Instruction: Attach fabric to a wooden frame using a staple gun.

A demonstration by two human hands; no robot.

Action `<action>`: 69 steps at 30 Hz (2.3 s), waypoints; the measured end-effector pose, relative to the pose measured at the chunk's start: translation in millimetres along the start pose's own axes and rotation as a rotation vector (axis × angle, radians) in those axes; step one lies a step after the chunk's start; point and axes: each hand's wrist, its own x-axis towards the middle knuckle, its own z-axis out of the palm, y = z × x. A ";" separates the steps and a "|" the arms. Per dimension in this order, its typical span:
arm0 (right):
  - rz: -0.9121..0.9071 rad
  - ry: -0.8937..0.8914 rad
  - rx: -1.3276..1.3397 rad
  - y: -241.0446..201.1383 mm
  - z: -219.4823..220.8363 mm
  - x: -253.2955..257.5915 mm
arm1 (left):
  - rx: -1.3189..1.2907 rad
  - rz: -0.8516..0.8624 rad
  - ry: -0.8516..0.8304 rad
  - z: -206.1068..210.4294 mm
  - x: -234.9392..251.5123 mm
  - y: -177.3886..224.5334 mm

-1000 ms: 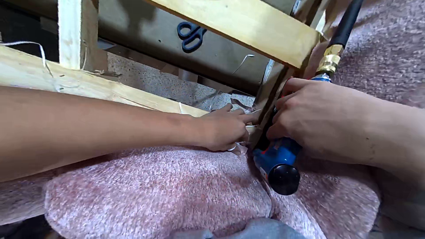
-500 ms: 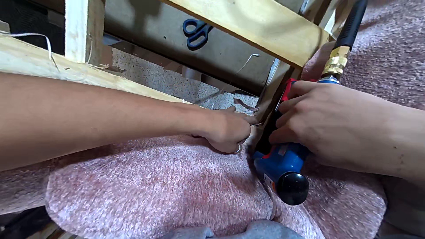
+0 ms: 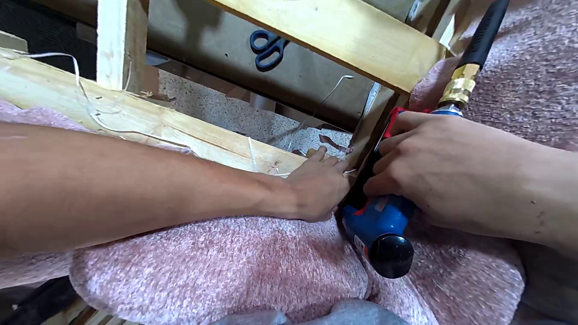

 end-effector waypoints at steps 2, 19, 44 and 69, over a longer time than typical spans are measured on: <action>0.001 -0.002 0.002 -0.1 -0.4 1.0 | 0.006 0.045 0.113 8.9 0.2 -5.9; 0.006 0.159 -0.004 -19.2 27.0 24.7 | -0.152 0.001 0.060 -3.2 0.1 -42.6; -0.003 0.173 0.001 -15.7 35.8 14.1 | -0.179 0.226 0.022 -5.5 2.4 -53.9; -0.118 0.370 0.058 -6.3 21.2 8.0 | -0.235 0.173 0.038 -7.1 -12.6 -54.6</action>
